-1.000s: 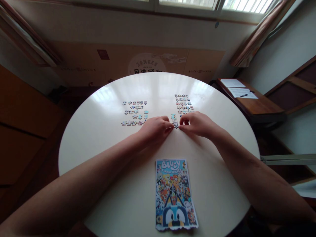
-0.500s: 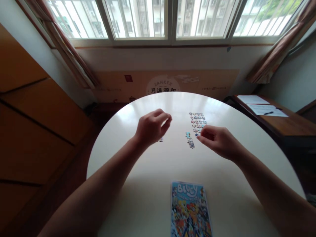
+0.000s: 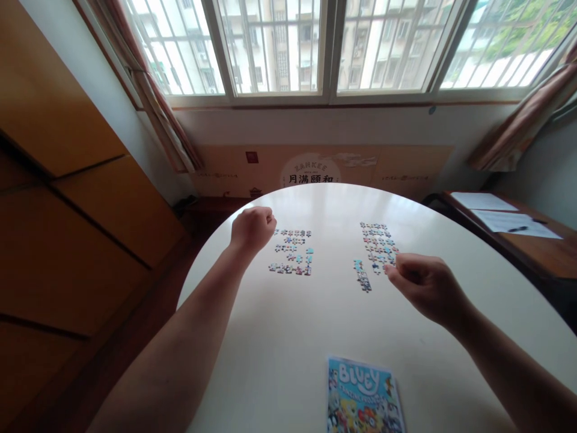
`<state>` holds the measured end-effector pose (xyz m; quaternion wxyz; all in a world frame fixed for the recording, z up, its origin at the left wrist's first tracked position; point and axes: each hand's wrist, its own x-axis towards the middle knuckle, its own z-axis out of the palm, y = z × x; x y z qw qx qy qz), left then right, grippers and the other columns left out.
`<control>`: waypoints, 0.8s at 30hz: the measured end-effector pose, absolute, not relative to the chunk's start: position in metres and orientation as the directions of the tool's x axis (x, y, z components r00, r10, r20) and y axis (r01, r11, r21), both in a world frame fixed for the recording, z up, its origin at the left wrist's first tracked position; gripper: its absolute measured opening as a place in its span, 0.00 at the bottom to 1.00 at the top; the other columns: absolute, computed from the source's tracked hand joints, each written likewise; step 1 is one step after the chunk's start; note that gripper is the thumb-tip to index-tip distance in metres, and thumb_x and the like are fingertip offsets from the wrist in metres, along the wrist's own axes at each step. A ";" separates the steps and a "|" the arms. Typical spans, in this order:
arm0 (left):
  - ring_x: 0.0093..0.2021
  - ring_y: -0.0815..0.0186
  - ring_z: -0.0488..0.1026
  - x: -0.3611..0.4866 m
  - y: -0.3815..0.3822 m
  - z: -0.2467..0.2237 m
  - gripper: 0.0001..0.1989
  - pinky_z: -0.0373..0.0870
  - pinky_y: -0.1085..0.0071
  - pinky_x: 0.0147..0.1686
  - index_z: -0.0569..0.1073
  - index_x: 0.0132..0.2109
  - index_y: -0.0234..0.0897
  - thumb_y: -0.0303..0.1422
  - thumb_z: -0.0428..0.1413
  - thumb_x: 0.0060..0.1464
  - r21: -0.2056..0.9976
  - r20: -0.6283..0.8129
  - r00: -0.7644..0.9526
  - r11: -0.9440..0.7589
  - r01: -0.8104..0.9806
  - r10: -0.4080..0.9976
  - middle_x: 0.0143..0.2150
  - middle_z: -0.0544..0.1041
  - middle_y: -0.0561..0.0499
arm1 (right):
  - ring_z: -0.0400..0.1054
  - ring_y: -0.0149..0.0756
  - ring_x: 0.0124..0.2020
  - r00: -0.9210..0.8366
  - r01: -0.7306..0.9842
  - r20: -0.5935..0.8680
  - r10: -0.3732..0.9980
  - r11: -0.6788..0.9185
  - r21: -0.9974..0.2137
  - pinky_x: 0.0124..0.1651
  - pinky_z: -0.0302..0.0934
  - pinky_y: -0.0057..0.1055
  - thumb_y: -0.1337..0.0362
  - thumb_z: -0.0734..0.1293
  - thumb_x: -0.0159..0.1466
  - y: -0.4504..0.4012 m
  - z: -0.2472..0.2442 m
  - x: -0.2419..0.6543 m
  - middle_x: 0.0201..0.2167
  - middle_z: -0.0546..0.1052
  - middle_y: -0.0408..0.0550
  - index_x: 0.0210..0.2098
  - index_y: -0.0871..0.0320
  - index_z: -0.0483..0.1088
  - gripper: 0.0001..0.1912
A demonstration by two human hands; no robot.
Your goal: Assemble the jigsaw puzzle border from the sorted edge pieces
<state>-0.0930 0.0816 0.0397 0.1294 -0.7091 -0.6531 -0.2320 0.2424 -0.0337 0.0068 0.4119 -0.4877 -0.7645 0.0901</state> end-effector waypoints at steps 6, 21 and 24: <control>0.34 0.58 0.73 -0.100 0.089 0.031 0.10 0.65 0.66 0.32 0.73 0.28 0.39 0.37 0.55 0.57 0.154 0.377 -0.043 -0.017 0.988 0.925 0.30 0.77 0.46 | 0.43 0.27 0.21 -0.220 0.674 0.547 0.808 0.531 -0.514 0.24 0.43 0.28 0.64 0.64 0.63 -0.032 -0.001 0.243 0.18 0.48 0.37 0.20 0.56 0.45 0.23; 0.36 0.59 0.76 -0.112 0.097 0.017 0.07 0.68 0.68 0.32 0.76 0.37 0.40 0.37 0.55 0.58 0.192 0.323 -0.090 0.027 0.981 0.942 0.37 0.80 0.45 | 0.44 0.27 0.21 -0.228 0.669 0.554 0.800 0.542 -0.508 0.24 0.44 0.28 0.62 0.64 0.64 -0.030 -0.005 0.241 0.18 0.48 0.37 0.20 0.55 0.45 0.24; 0.37 0.59 0.75 -0.111 0.097 0.015 0.07 0.68 0.67 0.33 0.76 0.38 0.39 0.36 0.55 0.59 0.185 0.346 -0.070 0.006 0.983 0.936 0.39 0.80 0.45 | 0.44 0.27 0.21 -0.229 0.669 0.549 0.804 0.540 -0.511 0.24 0.43 0.28 0.63 0.64 0.64 -0.030 -0.007 0.241 0.18 0.49 0.37 0.21 0.55 0.45 0.24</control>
